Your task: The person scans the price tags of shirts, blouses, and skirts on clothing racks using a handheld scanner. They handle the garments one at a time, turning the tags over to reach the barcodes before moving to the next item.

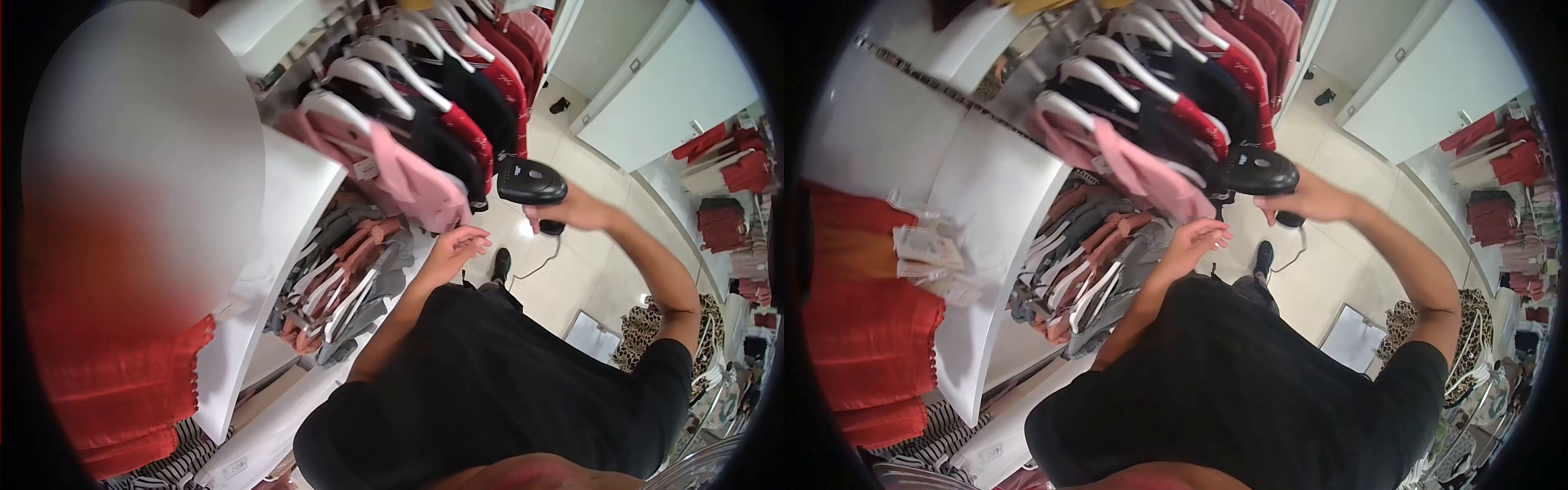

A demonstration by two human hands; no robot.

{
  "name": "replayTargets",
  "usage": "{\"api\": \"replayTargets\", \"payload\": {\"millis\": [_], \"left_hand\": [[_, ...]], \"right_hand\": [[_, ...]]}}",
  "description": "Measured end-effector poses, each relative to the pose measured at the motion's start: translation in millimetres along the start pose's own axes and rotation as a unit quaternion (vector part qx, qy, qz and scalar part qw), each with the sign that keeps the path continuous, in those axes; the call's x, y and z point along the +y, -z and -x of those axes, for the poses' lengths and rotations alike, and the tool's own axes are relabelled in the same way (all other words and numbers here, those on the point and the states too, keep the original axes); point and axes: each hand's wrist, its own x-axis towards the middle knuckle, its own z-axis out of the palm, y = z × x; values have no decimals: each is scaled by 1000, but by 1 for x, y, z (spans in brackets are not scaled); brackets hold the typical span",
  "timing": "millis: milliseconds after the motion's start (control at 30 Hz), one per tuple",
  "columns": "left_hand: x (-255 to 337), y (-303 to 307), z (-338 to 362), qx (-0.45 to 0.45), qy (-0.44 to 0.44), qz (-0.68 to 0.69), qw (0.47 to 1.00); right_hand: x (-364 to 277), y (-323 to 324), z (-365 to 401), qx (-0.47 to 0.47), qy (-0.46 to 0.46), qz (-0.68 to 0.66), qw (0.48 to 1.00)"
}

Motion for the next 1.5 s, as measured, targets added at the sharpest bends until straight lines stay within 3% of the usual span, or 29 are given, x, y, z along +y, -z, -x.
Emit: {"api": "replayTargets", "payload": {"millis": [67,133,233,267,333,433,600,867,1167,1300,1367,1500], "left_hand": [[-9,-9,-20,10,-19,10,1000],[-10,-20,-28,24,-31,15,999],[2,-33,-54,89,-53,-26,994],[1,-38,-62,101,-49,-34,993],[-3,-48,-83,139,-72,-13,988],[-9,-70,-121,169,-82,-27,982],[5,-102,-195,212,-111,-47,970],[19,-126,-282,240,-134,4,961],[8,-105,-401,291,-195,-7,937],[3,-85,-451,405,-247,-65,878],[10,-85,-471,420,-265,57,866],[-9,-72,-488,415,-241,-49,876]], "right_hand": [[52,3,16,56,-18,-53,997],[122,15,35,50,-85,-54,994],[160,11,56,82,-1,-199,977],[172,12,60,98,40,-232,967],[180,25,67,119,33,-252,960],[193,52,82,197,30,-184,963],[211,103,96,265,57,-291,917],[216,187,93,270,48,-271,923],[192,281,22,249,22,-210,945],[148,327,-21,208,-2,-171,963],[137,353,-47,182,5,-126,975],[128,387,-91,122,37,-124,984]]}}
